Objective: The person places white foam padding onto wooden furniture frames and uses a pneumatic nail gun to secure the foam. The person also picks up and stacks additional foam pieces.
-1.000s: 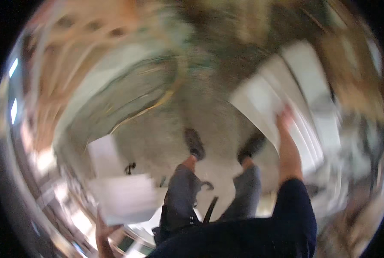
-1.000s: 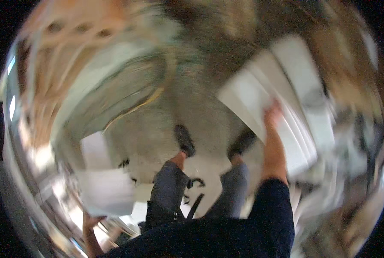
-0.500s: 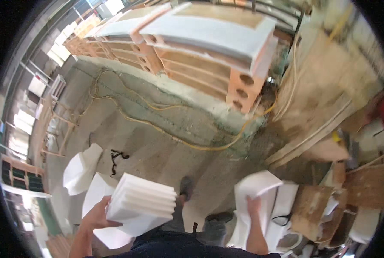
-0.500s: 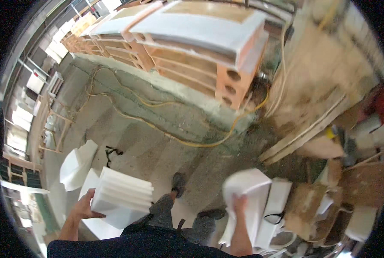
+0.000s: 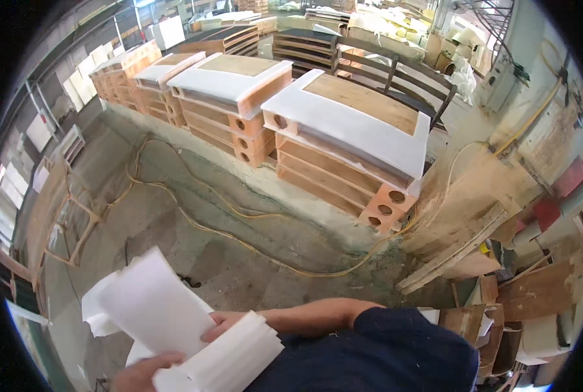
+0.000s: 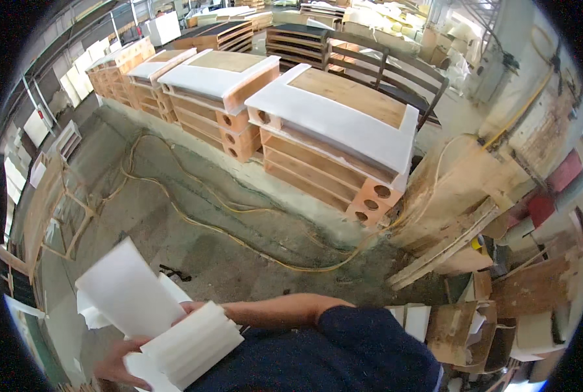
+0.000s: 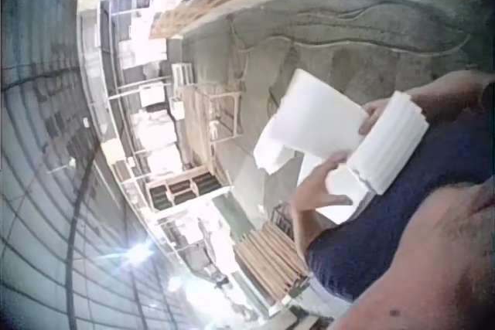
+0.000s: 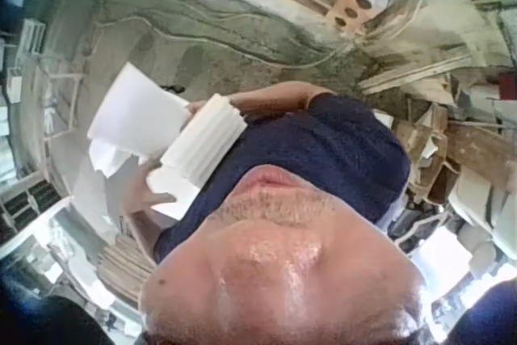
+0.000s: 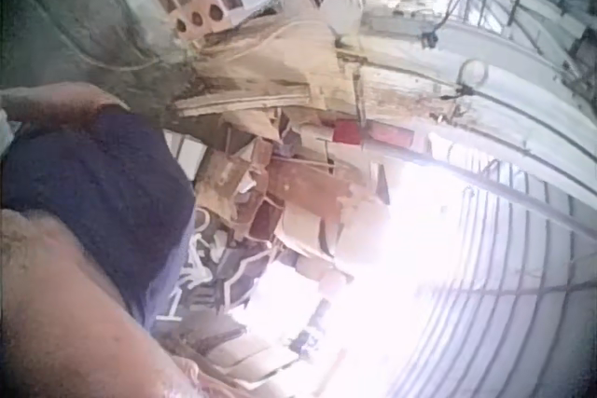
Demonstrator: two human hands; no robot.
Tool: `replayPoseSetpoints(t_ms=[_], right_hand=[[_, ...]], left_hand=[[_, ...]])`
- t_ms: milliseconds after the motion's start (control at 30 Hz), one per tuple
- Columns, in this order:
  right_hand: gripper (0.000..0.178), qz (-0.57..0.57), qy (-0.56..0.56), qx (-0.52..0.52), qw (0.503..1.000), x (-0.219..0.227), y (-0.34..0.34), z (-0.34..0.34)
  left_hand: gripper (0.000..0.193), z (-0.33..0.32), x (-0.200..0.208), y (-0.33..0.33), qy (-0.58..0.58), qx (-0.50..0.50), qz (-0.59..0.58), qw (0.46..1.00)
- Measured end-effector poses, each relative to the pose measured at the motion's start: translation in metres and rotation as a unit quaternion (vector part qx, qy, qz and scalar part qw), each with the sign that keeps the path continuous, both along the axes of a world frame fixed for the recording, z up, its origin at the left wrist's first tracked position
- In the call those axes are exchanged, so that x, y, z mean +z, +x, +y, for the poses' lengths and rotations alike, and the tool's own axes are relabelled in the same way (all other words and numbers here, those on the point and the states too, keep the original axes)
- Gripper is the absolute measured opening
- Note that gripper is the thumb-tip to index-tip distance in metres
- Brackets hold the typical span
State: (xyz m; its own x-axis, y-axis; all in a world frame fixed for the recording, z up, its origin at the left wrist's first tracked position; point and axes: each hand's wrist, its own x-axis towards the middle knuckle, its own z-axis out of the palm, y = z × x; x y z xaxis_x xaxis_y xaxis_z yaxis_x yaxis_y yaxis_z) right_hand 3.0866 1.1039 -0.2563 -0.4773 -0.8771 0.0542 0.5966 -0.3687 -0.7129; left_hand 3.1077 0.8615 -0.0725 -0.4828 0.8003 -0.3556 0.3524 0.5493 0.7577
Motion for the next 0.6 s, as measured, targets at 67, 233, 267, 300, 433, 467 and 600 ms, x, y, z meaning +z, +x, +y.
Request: replayPoseSetpoints(t_ms=[67, 233, 267, 300, 433, 467, 600], right_hand=[[0.039, -0.042, -0.055, 0.076, 0.995, -0.025, -0.024, -0.033], [0.034, -0.118, -0.056, 0.151, 0.980, -0.014, -0.080, -0.056], [0.034, -0.111, -0.050, 0.144, 0.982, -0.023, -0.096, -0.055], [0.034, -0.105, -0.043, 0.153, 0.982, -0.031, -0.110, -0.062], [0.033, -0.057, 0.047, -0.029, 0.997, -0.101, -0.222, -0.034], [0.033, -0.052, 0.088, -0.132, 0.986, -0.123, -0.262, -0.013], [0.029, -0.114, 0.066, -0.382, 0.915, -0.051, -0.341, 0.055]], left_hand=[[0.088, 0.011, 0.040, -0.035, 0.105, 0.034, 0.106, 0.988], [0.053, 0.167, 0.041, -0.190, 0.211, -0.058, 0.198, 0.955], [0.050, 0.201, 0.028, -0.223, 0.218, -0.069, 0.111, 0.967], [0.049, 0.216, 0.010, -0.250, 0.229, -0.033, 0.084, 0.969], [0.055, 0.265, -0.042, -0.325, 0.297, 0.033, 0.156, 0.942], [0.059, 0.276, -0.046, -0.344, 0.307, 0.055, 0.241, 0.919], [0.074, 0.212, -0.088, -0.446, 0.287, 0.239, 0.414, 0.830]])
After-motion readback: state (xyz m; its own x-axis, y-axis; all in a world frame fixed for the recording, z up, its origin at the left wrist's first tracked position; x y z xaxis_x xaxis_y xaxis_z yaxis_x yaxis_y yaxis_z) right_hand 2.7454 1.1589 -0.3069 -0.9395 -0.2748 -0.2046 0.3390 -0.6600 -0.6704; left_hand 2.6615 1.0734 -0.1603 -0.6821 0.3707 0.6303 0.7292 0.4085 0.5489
